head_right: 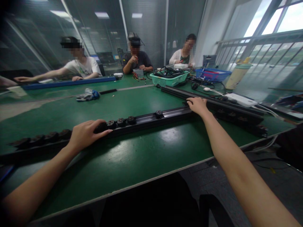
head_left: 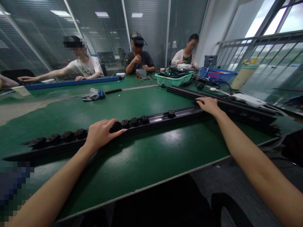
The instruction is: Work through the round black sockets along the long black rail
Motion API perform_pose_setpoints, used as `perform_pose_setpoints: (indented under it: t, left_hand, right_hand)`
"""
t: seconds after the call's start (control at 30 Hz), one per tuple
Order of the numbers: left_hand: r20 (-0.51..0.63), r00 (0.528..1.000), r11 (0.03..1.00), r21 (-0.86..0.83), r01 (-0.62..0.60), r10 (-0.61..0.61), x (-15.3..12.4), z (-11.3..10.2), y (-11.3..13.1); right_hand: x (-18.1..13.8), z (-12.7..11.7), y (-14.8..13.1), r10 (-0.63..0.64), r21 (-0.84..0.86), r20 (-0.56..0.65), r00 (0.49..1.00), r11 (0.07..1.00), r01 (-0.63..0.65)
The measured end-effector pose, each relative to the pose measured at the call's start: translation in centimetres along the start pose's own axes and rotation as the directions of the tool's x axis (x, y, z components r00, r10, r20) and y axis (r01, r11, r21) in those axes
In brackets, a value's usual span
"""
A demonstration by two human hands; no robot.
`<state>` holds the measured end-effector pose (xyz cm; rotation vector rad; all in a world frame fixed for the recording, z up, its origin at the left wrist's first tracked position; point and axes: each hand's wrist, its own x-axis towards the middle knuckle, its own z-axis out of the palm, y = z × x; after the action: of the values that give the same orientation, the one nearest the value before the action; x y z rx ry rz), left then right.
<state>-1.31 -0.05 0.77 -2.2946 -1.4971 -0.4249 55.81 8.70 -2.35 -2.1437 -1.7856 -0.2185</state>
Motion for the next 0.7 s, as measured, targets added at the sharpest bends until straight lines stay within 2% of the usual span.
perform_pose_setpoints:
  t: [0.17, 0.27, 0.37, 0.43, 0.5, 0.6, 0.7]
  left_hand:
    - [0.004, 1.0, 1.0, -0.01, -0.001, 0.001, 0.0, 0.2, -0.1]
    - [0.009, 1.0, 1.0, 0.0, 0.0, 0.0, -0.1, 0.3, -0.2]
    - [0.005, 1.0, 1.0, -0.007, -0.001, 0.001, -0.1, 0.3, -0.2]
    - [0.008, 1.0, 1.0, -0.013, 0.004, -0.004, 0.0, 0.2, -0.2]
    - [0.015, 1.0, 1.0, -0.014, 0.006, -0.006, 0.0, 0.1, -0.1]
    - [0.014, 1.0, 1.0, -0.001, -0.001, 0.001, 0.0, 0.0, 0.0]
    - [0.008, 1.0, 1.0, 0.017, -0.003, 0.003, 0.0, 0.0, -0.1]
  right_hand:
    - [0.1, 0.0, 0.0, 0.018, -0.034, 0.057, 0.998, 0.999, -0.016]
    - [-0.5, -0.5, -0.5, 0.019, -0.018, -0.014, 1.0, 1.0, -0.019]
    - [-1.6, -1.1, -2.1, -0.044, 0.083, -0.11, 0.993, 0.995, 0.054]
    - [-2.7, -1.5, -4.0, -0.143, 0.195, -0.153, 0.978, 0.966, 0.172]
    - [-3.9, -1.6, -6.5, -0.283, 0.295, -0.22, 0.934, 0.893, 0.34]
    - [-6.1, -1.5, -10.6, -0.472, 0.406, -0.318, 0.822, 0.716, 0.568]
    - [-8.2, -0.9, -13.5, -0.61, 0.441, -0.306, 0.731, 0.59, 0.676]
